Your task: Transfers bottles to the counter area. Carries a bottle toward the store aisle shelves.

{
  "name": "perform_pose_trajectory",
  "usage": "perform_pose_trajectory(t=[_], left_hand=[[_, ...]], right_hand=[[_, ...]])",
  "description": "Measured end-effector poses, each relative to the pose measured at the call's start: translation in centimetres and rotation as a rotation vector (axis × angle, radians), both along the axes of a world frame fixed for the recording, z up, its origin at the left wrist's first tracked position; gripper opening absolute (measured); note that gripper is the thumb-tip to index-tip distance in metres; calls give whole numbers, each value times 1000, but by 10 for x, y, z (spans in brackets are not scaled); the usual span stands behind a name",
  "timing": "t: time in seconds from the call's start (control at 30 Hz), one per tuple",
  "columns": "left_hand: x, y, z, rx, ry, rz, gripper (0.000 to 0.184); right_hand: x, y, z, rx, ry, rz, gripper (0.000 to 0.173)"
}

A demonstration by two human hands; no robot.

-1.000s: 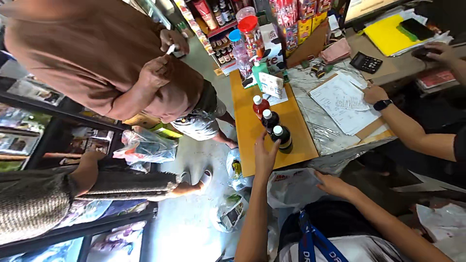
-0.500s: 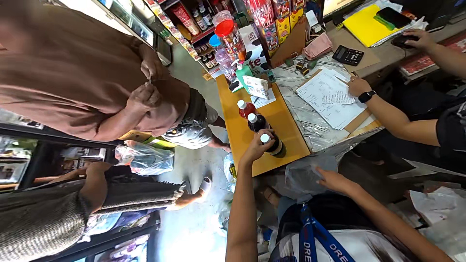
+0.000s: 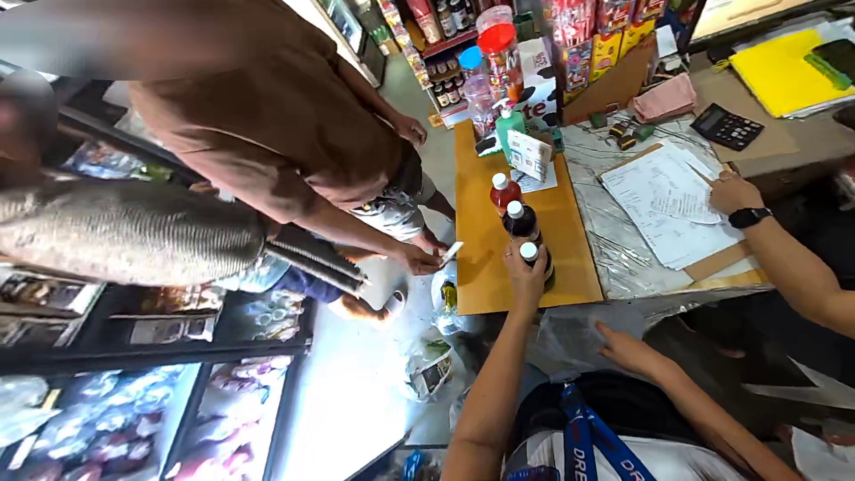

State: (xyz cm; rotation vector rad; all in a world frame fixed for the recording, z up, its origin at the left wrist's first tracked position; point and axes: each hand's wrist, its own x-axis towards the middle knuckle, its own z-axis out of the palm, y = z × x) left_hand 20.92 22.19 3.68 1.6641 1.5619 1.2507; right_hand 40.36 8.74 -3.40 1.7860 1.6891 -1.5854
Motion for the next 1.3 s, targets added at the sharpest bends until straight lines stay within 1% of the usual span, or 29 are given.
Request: perform_pose_trajectory(t=[0.13, 0.17, 0.23, 0.37, 0.47, 0.53, 0.63, 0.7, 0.77, 0.8, 0.83, 0.9, 0.97, 1.07, 1.13, 1.2, 1.3], left_hand=[[-32, 11, 6, -93, 25, -284, 33], [-37, 13, 4, -81, 13, -325, 29], [-40, 13, -1, -38, -15, -347, 24], [-30, 5, -9, 35, -31, -221, 22], [-18, -4, -19, 142, -33, -62, 25], [-12, -10, -24, 152, -67, 6, 29], [-10, -16, -25, 89, -122, 27, 40], [-13, -25, -26, 41, -145, 8, 54], [-22, -41, -35, 42, -140, 9, 66], [-29, -50, -42, 54, -120, 30, 67], [-38, -58, -52, 41, -85, 61, 64], [-63, -70, -73, -82, 7, 148, 52], [-94, -71, -97, -281, 79, 250, 42], [-138, -54, -119, -485, 77, 368, 36], [-158, -39, -119, -583, 57, 381, 36], [-171, -25, -117, -651, 45, 349, 38], [-181, -7, -127, -676, 63, 306, 38]], right_hand=[[-1, 1, 1, -15, -12, 20, 71], [0, 0, 0, -20, -18, 17, 72], [1, -2, -1, -24, -24, 9, 72], [-1, -3, -3, -41, -51, 58, 73], [-4, -2, -7, -47, -63, 86, 72], [-6, -3, -7, -54, -68, 91, 71], [-7, -5, -8, -58, -80, 99, 71], [-10, -7, -5, -74, -92, 103, 71], [-11, -8, -3, -79, -107, 106, 71], [-12, -8, -3, -76, -108, 104, 70], [-12, -9, -3, -81, -112, 102, 70], [-13, -10, -3, -100, -120, 104, 70], [-15, -11, -4, -121, -129, 115, 69], [-21, -11, -6, -124, -135, 142, 69], [-25, -10, -6, -124, -128, 145, 69], [-28, -9, -5, -119, -120, 132, 69], [-29, -8, -5, -118, -126, 121, 69]])
